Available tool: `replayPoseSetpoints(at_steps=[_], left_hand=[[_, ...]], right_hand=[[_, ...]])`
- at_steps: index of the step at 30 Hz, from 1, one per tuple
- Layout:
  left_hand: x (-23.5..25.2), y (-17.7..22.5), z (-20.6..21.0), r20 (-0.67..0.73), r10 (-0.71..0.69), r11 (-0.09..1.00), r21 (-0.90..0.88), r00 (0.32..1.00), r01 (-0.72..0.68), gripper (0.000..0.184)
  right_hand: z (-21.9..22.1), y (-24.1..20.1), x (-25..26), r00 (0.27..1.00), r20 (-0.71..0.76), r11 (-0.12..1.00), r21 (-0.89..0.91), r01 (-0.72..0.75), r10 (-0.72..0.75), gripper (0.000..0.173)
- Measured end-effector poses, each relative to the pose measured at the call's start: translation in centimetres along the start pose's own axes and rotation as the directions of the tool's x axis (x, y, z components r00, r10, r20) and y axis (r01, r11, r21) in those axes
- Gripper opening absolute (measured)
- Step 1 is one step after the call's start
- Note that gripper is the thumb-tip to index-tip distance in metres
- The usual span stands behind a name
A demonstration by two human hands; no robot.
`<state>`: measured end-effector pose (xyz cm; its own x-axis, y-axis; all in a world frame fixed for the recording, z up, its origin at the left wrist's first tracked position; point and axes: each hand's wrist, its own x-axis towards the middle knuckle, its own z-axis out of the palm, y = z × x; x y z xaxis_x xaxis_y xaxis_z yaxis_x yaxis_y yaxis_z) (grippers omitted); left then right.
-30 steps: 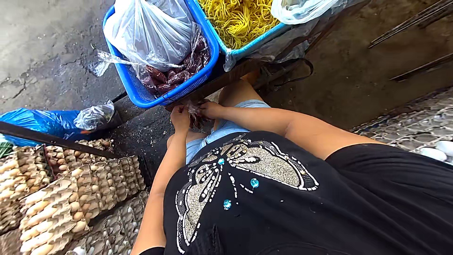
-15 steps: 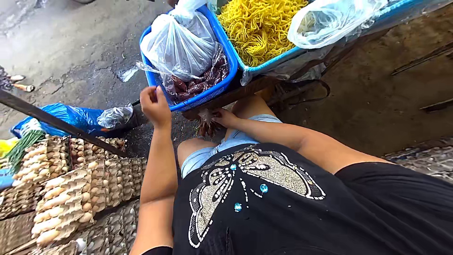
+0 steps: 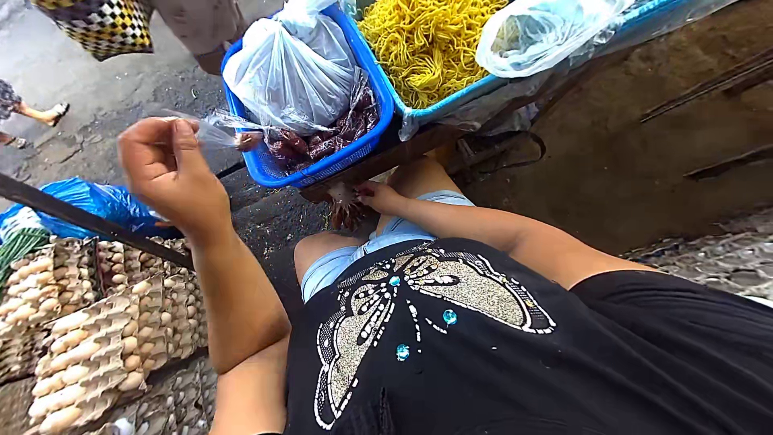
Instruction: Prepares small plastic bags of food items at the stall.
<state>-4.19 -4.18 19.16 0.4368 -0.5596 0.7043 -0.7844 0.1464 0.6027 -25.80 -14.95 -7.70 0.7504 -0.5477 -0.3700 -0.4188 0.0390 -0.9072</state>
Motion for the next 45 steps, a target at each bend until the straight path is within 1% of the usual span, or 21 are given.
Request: replayPoseSetpoints(at_steps=[2,4,6,8,9,11,13,15,16,17,19,22,24,26,28,31,32,36,39,43,45], left_hand=[[-1.4,3.2,-1.4,0.068,0.075,0.996,0.037,0.995,-0.077,0.014],[-3.2,5.1,-2.6,0.211,0.051,0.997,0.042,0.976,-0.061,0.018],[-4.9,4.6,-2.6,0.271,0.011,1.000,-0.029,0.962,-0.003,0.015],[-6.8,2.8,-1.8,0.345,-0.109,0.992,-0.025,0.932,0.125,0.015],[-7.9,1.8,-1.1,0.402,-0.187,0.979,0.001,0.896,0.203,0.016],[-10.4,-0.4,0.9,0.503,-0.305,0.943,0.044,0.808,0.329,0.018],[-12.6,-2.1,3.1,0.566,-0.368,0.911,0.062,0.737,0.407,0.017],[-14.2,-3.5,5.1,0.583,-0.415,0.880,0.063,0.698,0.471,0.015],[-14.8,-4.1,6.1,0.576,-0.453,0.852,0.054,0.681,0.521,0.015],[-15.2,-4.7,6.9,0.572,-0.495,0.818,0.055,0.654,0.572,0.015],[-15.6,-5.6,8.2,0.575,-0.582,0.753,0.115,0.575,0.648,0.019],[-15.9,-7.2,9.6,0.551,-0.704,0.660,0.273,0.448,0.700,0.023],[-16.0,-8.3,10.1,0.517,-0.734,0.639,0.306,0.440,0.706,0.022],[-15.8,-8.9,10.2,0.498,-0.746,0.631,0.316,0.443,0.708,0.023],[-15.6,-8.9,10.2,0.505,-0.752,0.618,0.316,0.423,0.720,0.028],[-15.7,-8.5,9.8,0.568,-0.742,0.586,0.289,0.357,0.757,0.034],[-15.9,-8.4,9.8,0.581,-0.730,0.593,0.280,0.359,0.755,0.032],[-16.8,-9.1,10.6,0.527,-0.726,0.635,0.264,0.442,0.726,0.022],[-17.4,-9.7,11.4,0.493,-0.757,0.596,0.252,0.429,0.763,0.023],[-18.2,-10.2,12.3,0.430,-0.807,0.530,0.228,0.404,0.817,0.023],[-18.3,-10.5,12.6,0.404,-0.818,0.534,0.265,0.410,0.803,0.024]], right_hand=[[0.3,-2.1,-1.2,0.993,0.065,0.995,-0.011,0.102,-0.101,0.056],[1.1,-3.9,-2.3,0.968,0.118,0.974,-0.016,0.225,-0.222,0.070],[2.0,-4.3,-2.8,0.913,0.142,0.919,-0.036,0.392,-0.383,0.079],[2.5,-4.5,-3.0,0.871,0.200,0.883,-0.052,0.466,-0.448,0.087],[2.6,-4.7,-3.2,0.864,0.245,0.885,-0.044,0.463,-0.440,0.090],[2.2,-6.0,-4.0,0.869,0.370,0.937,0.011,0.349,-0.329,0.088],[1.9,-6.0,-4.3,0.858,0.426,0.958,0.125,0.257,-0.286,0.071],[1.6,-4.8,-3.8,0.873,0.380,0.944,0.241,0.226,-0.307,0.044],[1.3,-4.5,-3.6,0.899,0.329,0.944,0.254,0.209,-0.288,0.032],[1.1,-4.4,-3.4,0.929,0.276,0.953,0.242,0.180,-0.245,0.031],[0.5,-3.7,-2.8,0.966,0.214,0.969,0.229,0.097,-0.147,0.037],[1.0,-1.3,-1.2,0.976,0.218,0.956,0.286,-0.059,-0.005,0.036],[1.3,-0.7,-0.6,0.971,0.222,0.948,0.282,-0.150,0.088,0.035],[1.2,-1.1,-0.7,0.970,0.206,0.950,0.256,-0.180,0.129,0.037],[0.8,-1.9,-0.9,0.972,0.205,0.953,0.256,-0.162,0.110,0.038],[0.7,-2.1,-1.0,0.972,0.218,0.951,0.275,-0.144,0.084,0.037],[0.7,-2.2,-0.9,0.971,0.222,0.952,0.272,-0.144,0.083,0.037],[1.0,-2.1,-0.4,0.971,0.222,0.954,0.260,-0.152,0.094,0.039],[1.3,-1.0,0.4,0.972,0.218,0.958,0.249,-0.141,0.086,0.040],[1.1,-1.6,0.4,0.970,0.210,0.960,0.222,-0.170,0.123,0.041],[1.3,-1.1,0.9,0.969,0.206,0.969,0.176,-0.171,0.133,0.041]])
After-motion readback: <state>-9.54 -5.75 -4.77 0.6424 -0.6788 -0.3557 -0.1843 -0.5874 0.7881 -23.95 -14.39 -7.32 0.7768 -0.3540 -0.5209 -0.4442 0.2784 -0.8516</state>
